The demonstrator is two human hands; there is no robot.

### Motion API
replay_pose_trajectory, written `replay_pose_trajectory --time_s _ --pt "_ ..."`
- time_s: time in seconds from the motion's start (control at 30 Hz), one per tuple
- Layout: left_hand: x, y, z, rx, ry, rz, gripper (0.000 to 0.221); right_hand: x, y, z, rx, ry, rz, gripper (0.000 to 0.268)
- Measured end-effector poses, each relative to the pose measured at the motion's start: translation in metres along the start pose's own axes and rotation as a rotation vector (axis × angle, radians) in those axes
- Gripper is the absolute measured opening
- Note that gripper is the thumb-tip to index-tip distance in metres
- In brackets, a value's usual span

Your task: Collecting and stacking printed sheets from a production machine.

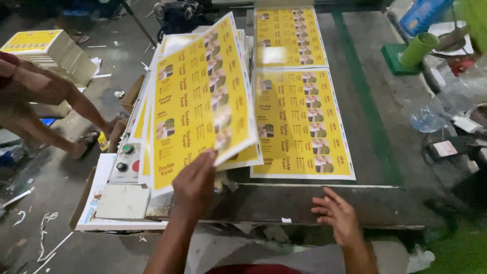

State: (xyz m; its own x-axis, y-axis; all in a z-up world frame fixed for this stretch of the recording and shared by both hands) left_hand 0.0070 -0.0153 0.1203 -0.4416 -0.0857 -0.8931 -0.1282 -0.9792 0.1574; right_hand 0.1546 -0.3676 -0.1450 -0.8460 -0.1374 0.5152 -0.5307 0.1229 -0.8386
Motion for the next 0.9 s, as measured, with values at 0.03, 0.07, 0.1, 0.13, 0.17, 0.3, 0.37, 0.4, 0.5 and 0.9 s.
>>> replay_pose_trajectory --time_s 0.03,0.07,0.1,0.13,0.17,0.3,0.37,0.4,0.5,0.9 --pt "0.011 0.009 -0.011 0.007 0.0 -0.002 0.021 0.013 -0.009 -0.013 -0.003 0.007 0.002 0.056" --pt "0.022 0.022 -0.027 0.054 -0.079 -0.036 0.021 0.028 -0.018 -0.03 0.042 -0.029 0.023 0.053" --pt "0.035 0.034 -0.042 0.1 -0.158 -0.071 0.022 0.043 -0.027 -0.046 0.086 -0.064 0.044 0.051" --pt "0.033 0.052 -0.042 0.107 -0.161 -0.073 0.022 0.045 -0.023 -0.05 0.082 -0.057 0.043 0.051" --pt "0.033 0.07 -0.047 0.151 -0.243 -0.073 0.029 0.049 -0.024 -0.062 0.07 -0.148 0.103 0.05" --pt "0.071 0.113 -0.083 0.188 -0.472 -0.095 0.045 0.045 -0.01 -0.088 0.033 -0.39 0.276 0.045" --pt "0.08 0.123 -0.087 0.21 -0.531 -0.117 0.044 0.028 0.01 -0.075 -0.055 -0.274 0.172 0.04" --pt "0.085 0.129 -0.092 0.233 -0.587 -0.145 0.043 0.017 0.023 -0.065 -0.145 -0.157 0.07 0.034" --pt "0.055 0.126 -0.068 0.35 -0.673 -0.089 0.043 0.026 -0.005 -0.049 -0.173 -0.146 0.097 0.04" --pt "0.07 -0.052 -0.071 -0.286 -0.645 -0.055 0.073 0.007 0.033 0.136 -0.119 0.229 0.151 0.03"
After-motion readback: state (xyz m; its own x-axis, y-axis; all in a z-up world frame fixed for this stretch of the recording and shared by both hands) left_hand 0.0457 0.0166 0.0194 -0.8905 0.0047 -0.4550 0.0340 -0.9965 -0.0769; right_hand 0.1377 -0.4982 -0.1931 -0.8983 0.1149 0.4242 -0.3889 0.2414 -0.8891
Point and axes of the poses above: each hand's wrist, its own x-axis away from the middle knuckle, its own z-axis out of the back of the hand, y = z × x, the point moved 8 cm from there along -x, towards the middle knuckle, and after that the axes turned 5 degrees about y, right-handed, at the moved point
